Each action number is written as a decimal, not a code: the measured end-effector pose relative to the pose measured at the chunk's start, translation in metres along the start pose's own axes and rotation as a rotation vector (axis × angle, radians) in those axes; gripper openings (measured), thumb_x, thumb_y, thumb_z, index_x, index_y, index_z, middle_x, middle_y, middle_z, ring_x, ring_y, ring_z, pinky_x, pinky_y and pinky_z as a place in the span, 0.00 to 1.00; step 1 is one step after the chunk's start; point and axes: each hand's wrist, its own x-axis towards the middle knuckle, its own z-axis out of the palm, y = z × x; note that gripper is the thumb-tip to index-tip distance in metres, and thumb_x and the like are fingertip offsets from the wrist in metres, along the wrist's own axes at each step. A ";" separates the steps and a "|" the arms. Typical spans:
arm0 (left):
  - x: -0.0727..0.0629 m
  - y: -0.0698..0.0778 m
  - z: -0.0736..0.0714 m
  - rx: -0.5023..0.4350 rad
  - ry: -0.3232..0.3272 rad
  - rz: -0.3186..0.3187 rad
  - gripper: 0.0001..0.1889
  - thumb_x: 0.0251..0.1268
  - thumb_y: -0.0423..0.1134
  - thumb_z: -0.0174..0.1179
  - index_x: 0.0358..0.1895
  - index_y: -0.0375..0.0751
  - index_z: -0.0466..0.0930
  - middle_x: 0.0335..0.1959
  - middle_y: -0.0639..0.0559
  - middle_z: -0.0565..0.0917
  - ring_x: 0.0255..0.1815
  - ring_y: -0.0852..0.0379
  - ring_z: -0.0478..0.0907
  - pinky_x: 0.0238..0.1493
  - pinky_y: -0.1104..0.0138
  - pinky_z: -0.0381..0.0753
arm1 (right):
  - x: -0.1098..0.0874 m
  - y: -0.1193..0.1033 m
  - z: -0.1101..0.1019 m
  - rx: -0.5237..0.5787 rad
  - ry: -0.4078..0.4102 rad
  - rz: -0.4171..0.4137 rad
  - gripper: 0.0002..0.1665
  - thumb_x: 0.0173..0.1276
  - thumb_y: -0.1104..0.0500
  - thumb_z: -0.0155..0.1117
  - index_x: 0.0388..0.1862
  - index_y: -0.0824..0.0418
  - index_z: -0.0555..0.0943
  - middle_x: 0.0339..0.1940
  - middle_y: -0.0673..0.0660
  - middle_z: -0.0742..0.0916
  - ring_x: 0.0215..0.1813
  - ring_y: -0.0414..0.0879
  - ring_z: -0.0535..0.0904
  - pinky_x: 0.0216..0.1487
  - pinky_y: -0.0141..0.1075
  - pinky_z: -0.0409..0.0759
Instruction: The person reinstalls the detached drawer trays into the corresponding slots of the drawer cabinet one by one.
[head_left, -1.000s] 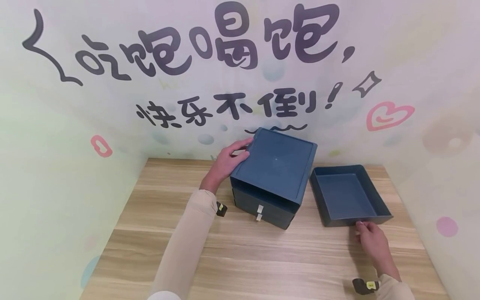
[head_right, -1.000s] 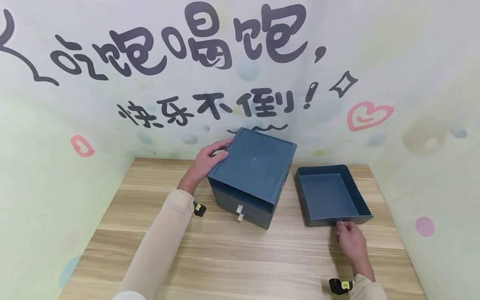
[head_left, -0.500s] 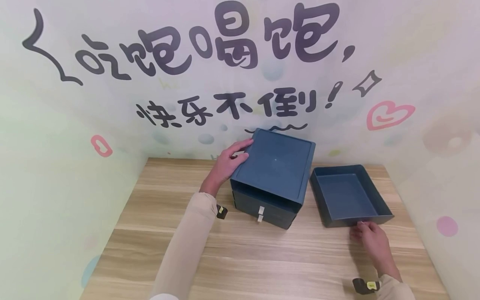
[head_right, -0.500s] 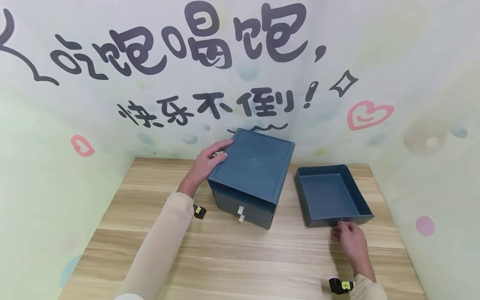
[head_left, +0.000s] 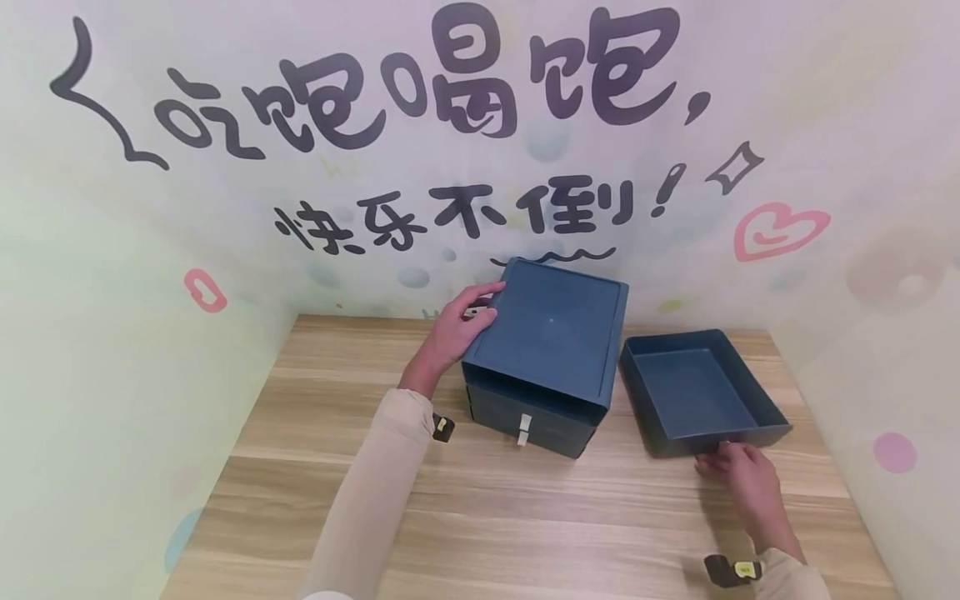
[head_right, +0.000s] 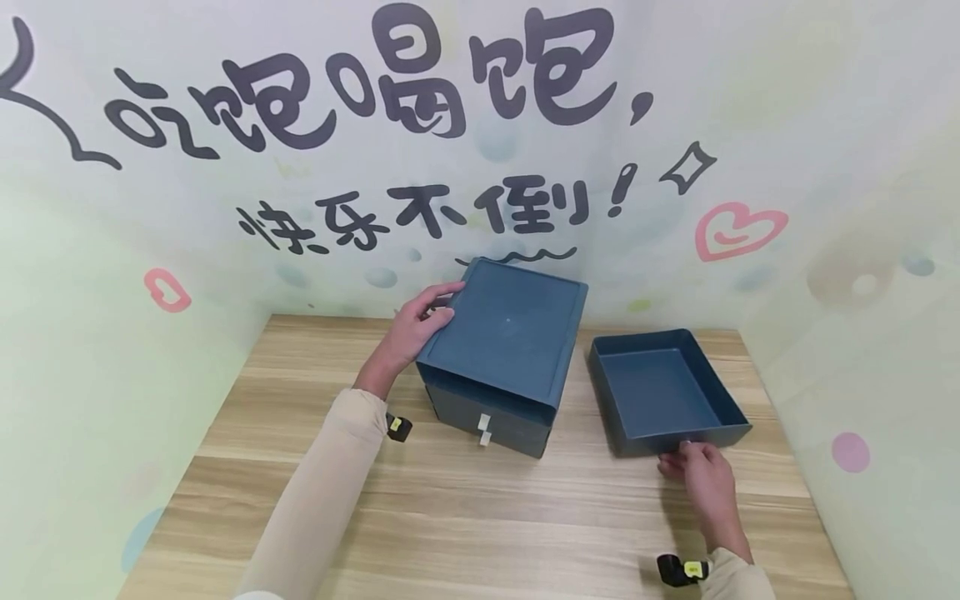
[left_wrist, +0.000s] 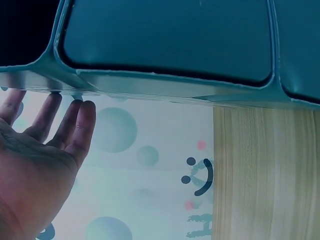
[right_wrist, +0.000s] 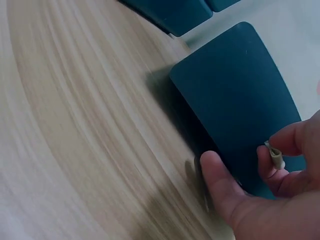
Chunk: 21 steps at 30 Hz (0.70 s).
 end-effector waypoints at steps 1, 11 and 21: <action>0.000 0.000 0.000 0.001 0.001 -0.002 0.21 0.77 0.45 0.55 0.70 0.62 0.74 0.73 0.54 0.73 0.70 0.47 0.72 0.71 0.46 0.71 | 0.000 0.000 0.000 0.031 -0.003 0.005 0.30 0.83 0.52 0.34 0.68 0.75 0.62 0.35 0.47 0.89 0.37 0.32 0.88 0.45 0.26 0.85; -0.004 0.000 0.000 0.016 0.015 -0.020 0.22 0.77 0.46 0.54 0.71 0.63 0.73 0.74 0.54 0.72 0.72 0.46 0.71 0.71 0.45 0.71 | -0.005 0.001 0.001 0.268 0.084 0.016 0.17 0.83 0.50 0.45 0.53 0.63 0.68 0.29 0.41 0.87 0.35 0.32 0.88 0.45 0.27 0.86; -0.010 0.004 0.000 0.075 0.019 -0.009 0.22 0.78 0.44 0.53 0.72 0.59 0.71 0.74 0.51 0.71 0.69 0.46 0.72 0.71 0.48 0.73 | -0.003 0.004 0.004 0.436 0.202 -0.029 0.10 0.80 0.53 0.53 0.50 0.54 0.64 0.29 0.42 0.85 0.31 0.33 0.87 0.40 0.27 0.86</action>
